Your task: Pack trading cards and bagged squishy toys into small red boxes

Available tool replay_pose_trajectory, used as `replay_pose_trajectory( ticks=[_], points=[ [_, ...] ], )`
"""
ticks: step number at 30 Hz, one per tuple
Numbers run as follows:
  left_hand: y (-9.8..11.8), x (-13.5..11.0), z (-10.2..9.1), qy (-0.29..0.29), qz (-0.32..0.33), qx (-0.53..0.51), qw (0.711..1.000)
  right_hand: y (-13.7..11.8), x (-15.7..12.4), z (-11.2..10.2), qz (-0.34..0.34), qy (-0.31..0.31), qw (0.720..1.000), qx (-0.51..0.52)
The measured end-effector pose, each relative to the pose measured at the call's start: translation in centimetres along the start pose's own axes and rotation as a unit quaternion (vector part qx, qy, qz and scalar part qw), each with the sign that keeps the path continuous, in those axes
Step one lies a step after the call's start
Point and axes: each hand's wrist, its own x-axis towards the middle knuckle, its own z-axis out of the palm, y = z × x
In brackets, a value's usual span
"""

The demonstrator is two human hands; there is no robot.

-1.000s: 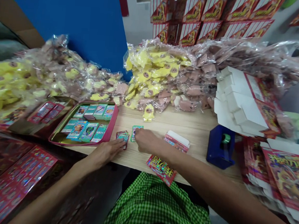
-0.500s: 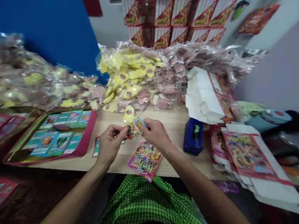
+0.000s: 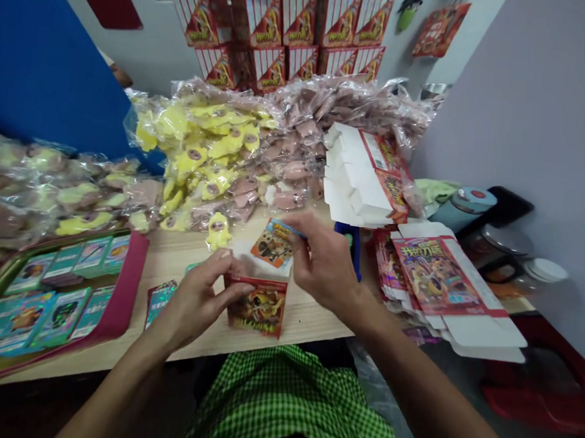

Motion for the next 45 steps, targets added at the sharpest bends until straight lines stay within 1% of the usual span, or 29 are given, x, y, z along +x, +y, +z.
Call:
replay_pose_trajectory(
  ticks=[2, 3, 5, 6, 7, 9, 10, 13, 15, 16, 19, 21, 22, 24, 25, 27, 29, 32, 34, 37, 41, 43, 45],
  points=[
    [0.9, -1.1, -1.0, 0.058, 0.066, 0.030, 0.996, -1.4, 0.1, 0.1, -0.093, 0.003, 0.996, -0.011],
    [1.0, -1.6, -1.3, 0.082, 0.086, 0.043, 0.992, -2.0, 0.1, 0.2, -0.134, -0.009, 0.991, -0.018],
    [0.8, -2.2, -1.5, 0.115, 0.100, 0.064, 0.986, -2.6, -0.2, 0.7, -0.200, -0.050, 0.977, -0.048],
    [0.4, -2.5, -1.4, 0.125, 0.099, 0.070, 0.985, -2.7, -0.5, 0.9, -0.220, -0.072, 0.971, -0.066],
    [0.1, -2.7, -1.3, 0.133, 0.097, 0.072, 0.984, -2.7, -0.9, 1.0, -0.225, -0.093, 0.966, -0.081],
    [-0.8, -3.1, -0.7, 0.160, 0.091, 0.059, 0.981, -2.3, -1.8, 1.2, -0.201, -0.119, 0.969, -0.080],
    [-1.3, -3.3, -0.3, 0.182, 0.084, 0.038, 0.979, -2.1, -2.3, 1.2, -0.176, -0.114, 0.976, -0.060],
    [-2.7, -3.7, 1.2, 0.269, 0.047, -0.054, 0.961, -1.4, -4.1, 1.3, -0.085, -0.050, 0.995, 0.029],
    [-3.4, -3.9, 2.0, 0.303, 0.036, -0.093, 0.948, -0.9, -5.1, 1.9, -0.059, -0.023, 0.996, 0.065],
    [-3.5, -4.0, 2.3, 0.303, 0.040, -0.090, 0.948, -0.7, -5.4, 2.2, -0.059, -0.023, 0.996, 0.069],
    [-3.4, -4.2, 2.3, 0.285, 0.080, -0.032, 0.955, -0.2, -5.5, 3.1, -0.086, -0.028, 0.994, 0.056],
    [-2.9, -4.3, 2.1, 0.274, 0.096, -0.008, 0.957, -0.2, -5.0, 3.1, -0.107, -0.044, 0.992, 0.045],
    [-2.5, -4.3, 2.0, 0.269, 0.092, -0.013, 0.959, -0.2, -4.7, 2.9, -0.113, -0.059, 0.991, 0.042],
    [-1.9, -4.2, 1.9, 0.267, 0.057, -0.065, 0.960, -0.5, -4.2, 2.5, -0.108, -0.089, 0.989, 0.047],
    [-1.7, -4.1, 2.0, 0.271, 0.034, -0.109, 0.956, -0.7, -4.2, 2.2, -0.097, -0.092, 0.990, 0.053],
    [-1.7, -4.0, 2.1, 0.276, 0.006, -0.191, 0.942, -0.9, -4.3, 2.0, -0.071, -0.076, 0.993, 0.064],
    [-2.0, -4.0, 2.0, 0.261, 0.025, -0.219, 0.940, -0.9, -4.5, 1.9, -0.071, -0.071, 0.992, 0.073],
    [-2.9, -4.1, 1.5, 0.224, 0.097, -0.178, 0.953, -0.7, -4.8, 1.6, -0.116, -0.111, 0.985, 0.068],
    [-3.3, -4.3, 1.2, 0.211, 0.119, -0.159, 0.957, -0.7, -4.8, 1.2, -0.138, -0.137, 0.980, 0.053],
    [-3.2, -4.5, 1.4, 0.216, 0.101, -0.154, 0.959, -1.0, -4.5, 0.8, -0.127, -0.148, 0.980, 0.044],
    [-2.5, -4.6, 1.9, 0.253, 0.063, -0.150, 0.954, -2.2, -4.1, 1.0, -0.083, -0.132, 0.985, 0.067],
    [-2.2, -4.5, 1.8, 0.256, 0.075, -0.131, 0.955, -2.6, -4.0, 1.1, -0.071, -0.129, 0.987, 0.070],
    [-2.0, -4.3, 1.4, 0.239, 0.110, -0.097, 0.960, -2.8, -4.0, 1.1, -0.079, -0.127, 0.987, 0.051]
  ],
)
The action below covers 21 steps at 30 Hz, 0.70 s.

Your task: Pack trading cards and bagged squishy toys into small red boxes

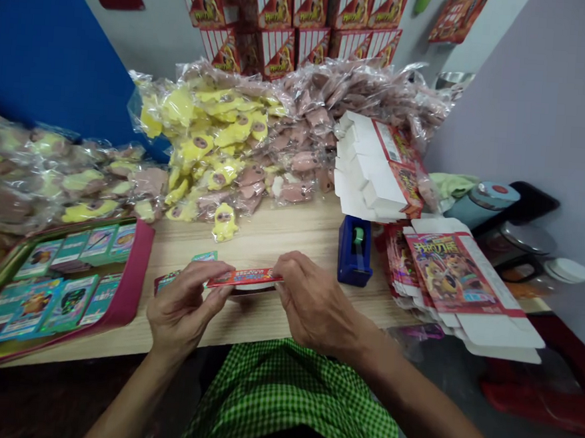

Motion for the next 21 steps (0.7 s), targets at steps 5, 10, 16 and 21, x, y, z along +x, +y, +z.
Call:
replay_pose_trajectory(
  ticks=[5, 10, 16, 21],
  points=[
    [-0.2, 0.8, -1.4, -0.087, 0.101, 0.063, 0.989, 1.1, -0.9, -0.1, -0.087, -0.017, 0.992, -0.085],
    [0.0, 0.9, -2.2, -0.122, 0.166, 0.169, 0.964, 2.0, -1.0, 0.4, -0.145, 0.000, 0.985, -0.097],
    [1.9, 0.7, -1.1, -0.099, 0.153, 0.209, 0.961, 2.1, -2.0, -2.1, 0.105, 0.110, 0.988, 0.005],
    [1.9, 0.0, 0.8, -0.088, 0.170, 0.199, 0.961, 5.0, -6.5, -4.8, 0.500, 0.201, 0.842, 0.013]
  ],
)
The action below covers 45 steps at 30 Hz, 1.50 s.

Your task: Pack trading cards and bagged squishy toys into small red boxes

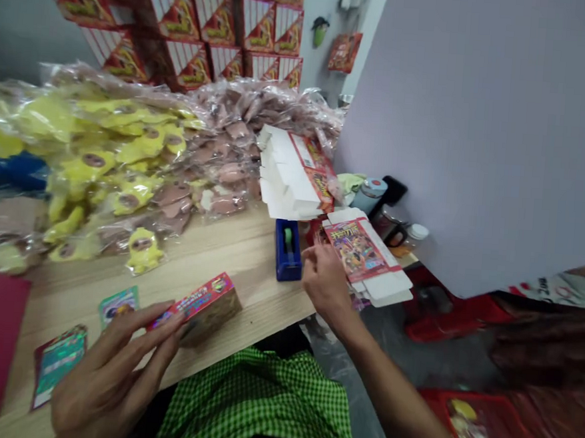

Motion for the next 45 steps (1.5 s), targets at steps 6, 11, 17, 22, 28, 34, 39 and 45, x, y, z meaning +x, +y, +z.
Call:
replay_pose_trajectory(
  ticks=[6, 11, 17, 22, 28, 34, 39, 45],
  points=[
    [0.3, 0.2, 0.7, -0.047, -0.009, -0.035, 0.998, 2.0, 1.1, 1.8, 0.136, -0.076, 0.987, 0.042],
    [0.7, 0.6, 0.7, -0.024, 0.005, -0.013, 1.000, 1.7, 0.1, 2.2, 0.112, -0.060, 0.989, 0.073],
    [1.0, 1.2, 0.9, -0.010, 0.022, -0.011, 1.000, 4.3, -2.1, 3.2, 0.038, 0.023, 0.998, 0.042],
    [1.9, 1.3, 1.1, -0.003, -0.010, -0.023, 1.000, 1.8, -4.2, 2.0, -0.033, 0.043, 0.998, 0.038],
    [2.1, 1.5, 1.2, -0.007, -0.009, -0.015, 1.000, -4.4, -7.6, 2.2, -0.109, -0.191, 0.954, 0.206],
    [2.3, 1.5, 1.2, 0.014, -0.051, -0.022, 0.998, -7.2, -8.4, 5.1, -0.060, -0.269, 0.902, 0.333],
    [2.4, 1.4, 1.2, 0.025, -0.071, -0.028, 0.997, -7.7, -8.1, 6.2, -0.006, -0.273, 0.898, 0.345],
    [1.9, 1.9, 0.8, -0.036, -0.037, -0.047, 0.998, -7.4, -8.0, 6.8, 0.019, -0.271, 0.896, 0.350]
  ],
)
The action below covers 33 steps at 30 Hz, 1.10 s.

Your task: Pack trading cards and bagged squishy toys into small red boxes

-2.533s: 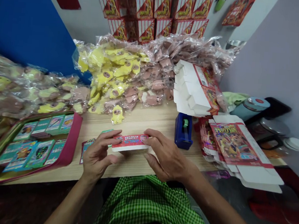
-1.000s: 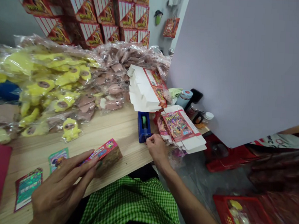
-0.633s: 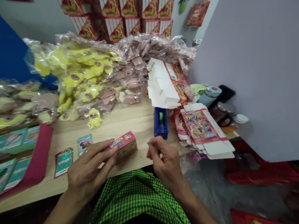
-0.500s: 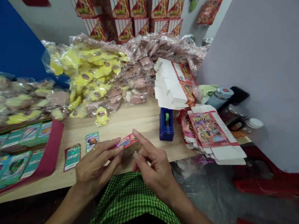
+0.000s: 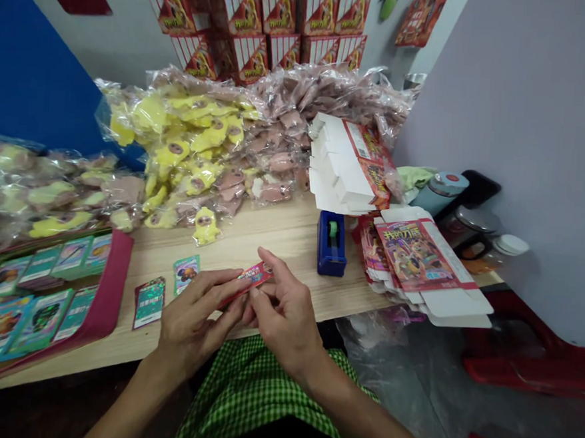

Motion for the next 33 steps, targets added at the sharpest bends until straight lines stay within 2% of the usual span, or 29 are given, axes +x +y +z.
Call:
replay_pose_trajectory(
  ticks=[5, 10, 13, 16, 20, 23, 25, 27, 30, 33],
  points=[
    [0.2, 0.8, -0.7, -0.032, -0.036, -0.067, 0.997, 0.6, -0.2, -0.1, -0.015, 0.005, 1.000, 0.019],
    [-0.1, 2.4, -1.4, -0.086, -0.122, -0.140, 0.979, 0.9, -0.2, 0.1, -0.015, 0.016, 1.000, 0.018],
    [-0.3, 3.4, -1.5, -0.125, -0.180, -0.146, 0.965, 1.1, -0.2, 0.2, -0.027, 0.021, 0.999, 0.004],
    [0.3, 4.0, -1.3, -0.155, -0.187, -0.112, 0.964, 1.7, -0.6, 0.0, -0.013, 0.018, 1.000, -0.002],
    [1.0, 4.1, -1.0, -0.136, -0.155, -0.058, 0.977, 3.0, -1.2, -1.8, 0.037, 0.026, 0.997, -0.064],
    [-0.2, 3.9, -1.5, -0.090, -0.218, -0.087, 0.968, 3.6, -1.0, -4.4, -0.006, 0.108, 0.978, -0.179],
    [-1.6, 3.7, -2.2, -0.030, -0.302, -0.150, 0.941, 3.5, -0.5, -5.8, -0.043, 0.126, 0.964, -0.232],
    [-3.0, 3.2, -2.8, 0.021, -0.382, -0.246, 0.891, 3.2, 0.2, -6.5, -0.037, 0.077, 0.970, -0.229],
    [-4.3, 1.9, -2.8, 0.058, -0.462, -0.359, 0.809, 2.9, 1.4, -5.8, 0.030, -0.036, 0.987, -0.155],
    [-5.1, 0.3, -2.3, 0.092, -0.510, -0.397, 0.758, 3.2, 2.6, -4.5, 0.090, -0.081, 0.989, -0.078]
  ],
)
